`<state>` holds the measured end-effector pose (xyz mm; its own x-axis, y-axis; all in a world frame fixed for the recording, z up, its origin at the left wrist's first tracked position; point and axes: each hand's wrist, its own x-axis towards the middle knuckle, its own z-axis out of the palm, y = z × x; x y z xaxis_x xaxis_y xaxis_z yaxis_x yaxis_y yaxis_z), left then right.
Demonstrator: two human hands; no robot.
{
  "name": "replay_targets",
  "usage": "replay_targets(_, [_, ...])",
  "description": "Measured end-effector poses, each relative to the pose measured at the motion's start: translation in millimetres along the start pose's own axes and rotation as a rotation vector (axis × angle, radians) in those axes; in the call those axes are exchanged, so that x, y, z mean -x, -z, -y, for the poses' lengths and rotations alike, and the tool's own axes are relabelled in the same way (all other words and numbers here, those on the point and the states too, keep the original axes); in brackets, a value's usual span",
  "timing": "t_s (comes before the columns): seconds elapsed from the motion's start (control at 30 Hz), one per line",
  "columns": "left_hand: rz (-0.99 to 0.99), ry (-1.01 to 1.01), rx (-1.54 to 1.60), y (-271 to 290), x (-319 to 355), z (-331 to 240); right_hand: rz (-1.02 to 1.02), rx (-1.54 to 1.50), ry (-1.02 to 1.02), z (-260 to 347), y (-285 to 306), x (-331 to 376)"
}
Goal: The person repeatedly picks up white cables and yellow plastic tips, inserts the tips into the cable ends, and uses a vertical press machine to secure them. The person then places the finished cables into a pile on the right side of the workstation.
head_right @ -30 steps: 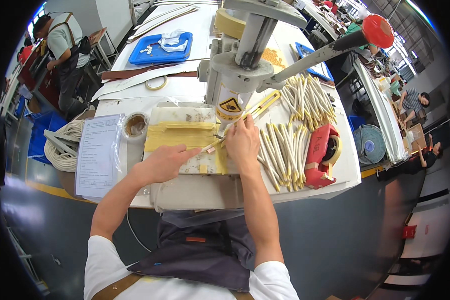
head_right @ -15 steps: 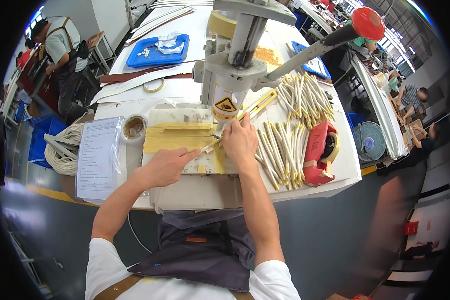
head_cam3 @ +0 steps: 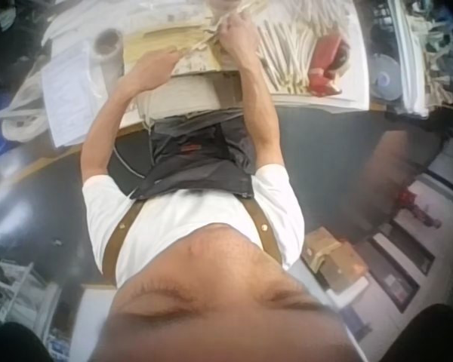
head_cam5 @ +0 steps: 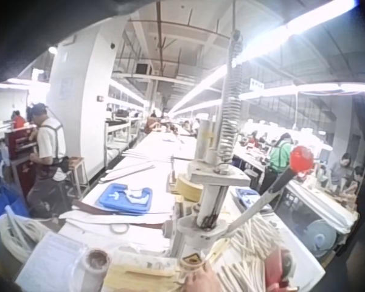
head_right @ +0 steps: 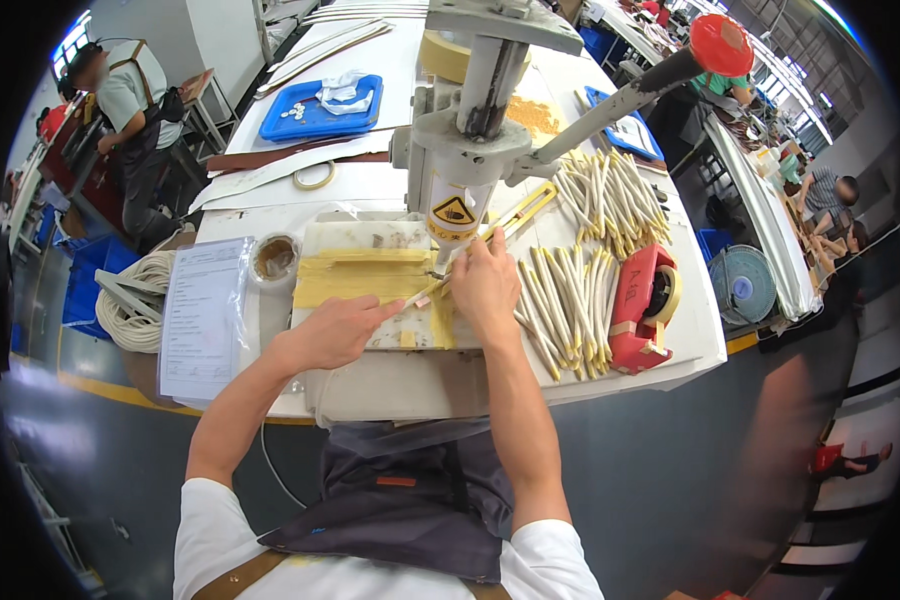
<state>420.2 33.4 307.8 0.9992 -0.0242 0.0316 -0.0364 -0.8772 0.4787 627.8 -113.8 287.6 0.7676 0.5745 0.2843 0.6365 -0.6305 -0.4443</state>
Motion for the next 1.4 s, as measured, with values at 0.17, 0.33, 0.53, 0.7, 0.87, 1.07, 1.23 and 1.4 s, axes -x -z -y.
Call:
replay_targets(0.17, [0.017, 0.035, -0.016, 2.6, 0.8, -3.2, -0.016, -0.269, -0.203, 12.6, 30.5, -5.9])
replay_targets(0.33, [0.022, 0.042, -0.022, -2.1, -0.5, -1.7, -0.379, -1.278, -0.150, 33.0, 144.3, -48.8])
replay_targets(0.53, [0.095, 0.135, -0.022, 5.5, -1.4, -11.9, -0.255, -0.229, -0.201, 32.9, 222.5, -63.7])
replay_targets(0.7, [0.059, 0.082, -0.030, 2.6, -5.4, -9.9, -0.572, -0.853, 0.095, 20.7, 232.0, -71.5])
replay_targets(0.87, [0.000, 0.062, -0.045, -0.6, 3.7, -2.6, -0.296, -1.524, 0.409, 111.7, 278.9, -78.3])
replay_targets(1.07, [-0.015, 0.037, -0.058, -2.0, -0.6, -6.4, -0.302, -1.357, 0.500, 97.2, 280.8, -72.4])
replay_targets(1.23, [-0.009, 0.052, -0.084, -3.5, 2.3, -6.6, -0.343, -1.481, 0.730, 46.7, 206.0, 29.9])
replay_targets(1.4, [-0.006, 0.047, -0.107, -4.2, -4.0, -12.7, -0.490, -1.161, 0.784, 21.3, 163.0, 66.2])
